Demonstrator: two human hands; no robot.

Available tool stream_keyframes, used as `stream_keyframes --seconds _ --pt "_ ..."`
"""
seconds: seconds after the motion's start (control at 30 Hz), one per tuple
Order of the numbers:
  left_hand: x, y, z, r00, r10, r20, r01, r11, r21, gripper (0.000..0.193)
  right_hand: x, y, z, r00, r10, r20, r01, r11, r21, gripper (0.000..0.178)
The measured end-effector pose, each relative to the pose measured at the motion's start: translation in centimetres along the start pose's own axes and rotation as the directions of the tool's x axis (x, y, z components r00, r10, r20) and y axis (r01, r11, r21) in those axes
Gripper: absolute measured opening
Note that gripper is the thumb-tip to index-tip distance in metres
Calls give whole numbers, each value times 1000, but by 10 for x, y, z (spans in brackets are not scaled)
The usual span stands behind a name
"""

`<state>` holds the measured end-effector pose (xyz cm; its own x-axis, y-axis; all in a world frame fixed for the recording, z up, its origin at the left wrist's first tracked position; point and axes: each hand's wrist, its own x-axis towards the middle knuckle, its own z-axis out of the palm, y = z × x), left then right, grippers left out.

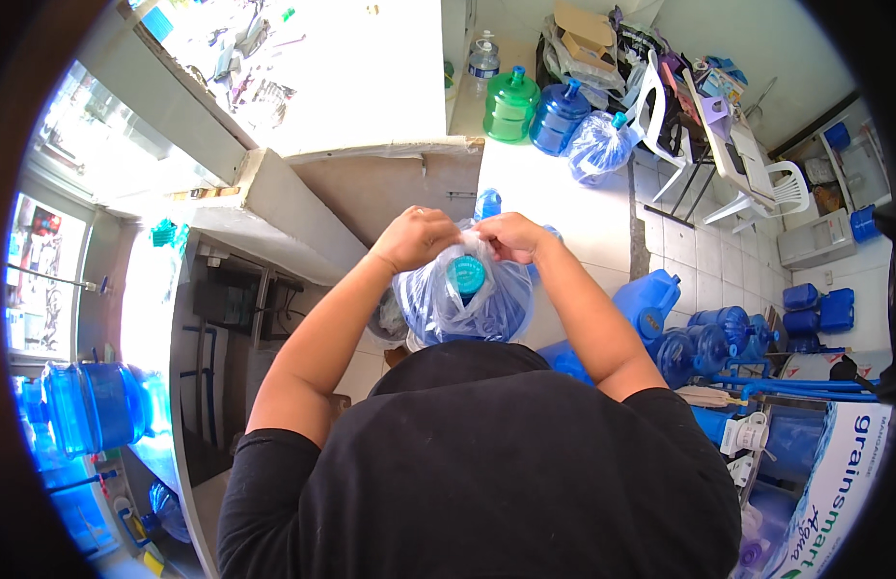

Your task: The person removes a plastic bag from a large blue water dispenser bottle, places the bottle on a stainless steel counter, and wipes the bottle and counter with a sponge and cloth. The person then dries the bottle with a cloth.

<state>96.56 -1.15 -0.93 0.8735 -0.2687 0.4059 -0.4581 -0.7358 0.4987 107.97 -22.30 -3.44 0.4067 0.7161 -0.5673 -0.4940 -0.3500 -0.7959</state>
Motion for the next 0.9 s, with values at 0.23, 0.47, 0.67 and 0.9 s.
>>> stream_keyframes --seconds 0.23,0.47,0.67,0.9 --pt "-18 -1 -11 853 -516 84 515 804 -296 17 -42 17 -10 998 -8 -64 2 995 -102 29" --pt "-1 11 1 826 -506 248 519 513 -683 15 -22 12 1 992 49 -118 -82 953 -293 38" --pt "26 55 -7 646 -287 708 649 695 -311 57 -10 -19 6 984 158 -80 -160 987 -18 36" --pt "17 34 -25 713 -244 657 656 563 -503 55 -7 -18 -6 998 63 17 -53 936 -348 22"
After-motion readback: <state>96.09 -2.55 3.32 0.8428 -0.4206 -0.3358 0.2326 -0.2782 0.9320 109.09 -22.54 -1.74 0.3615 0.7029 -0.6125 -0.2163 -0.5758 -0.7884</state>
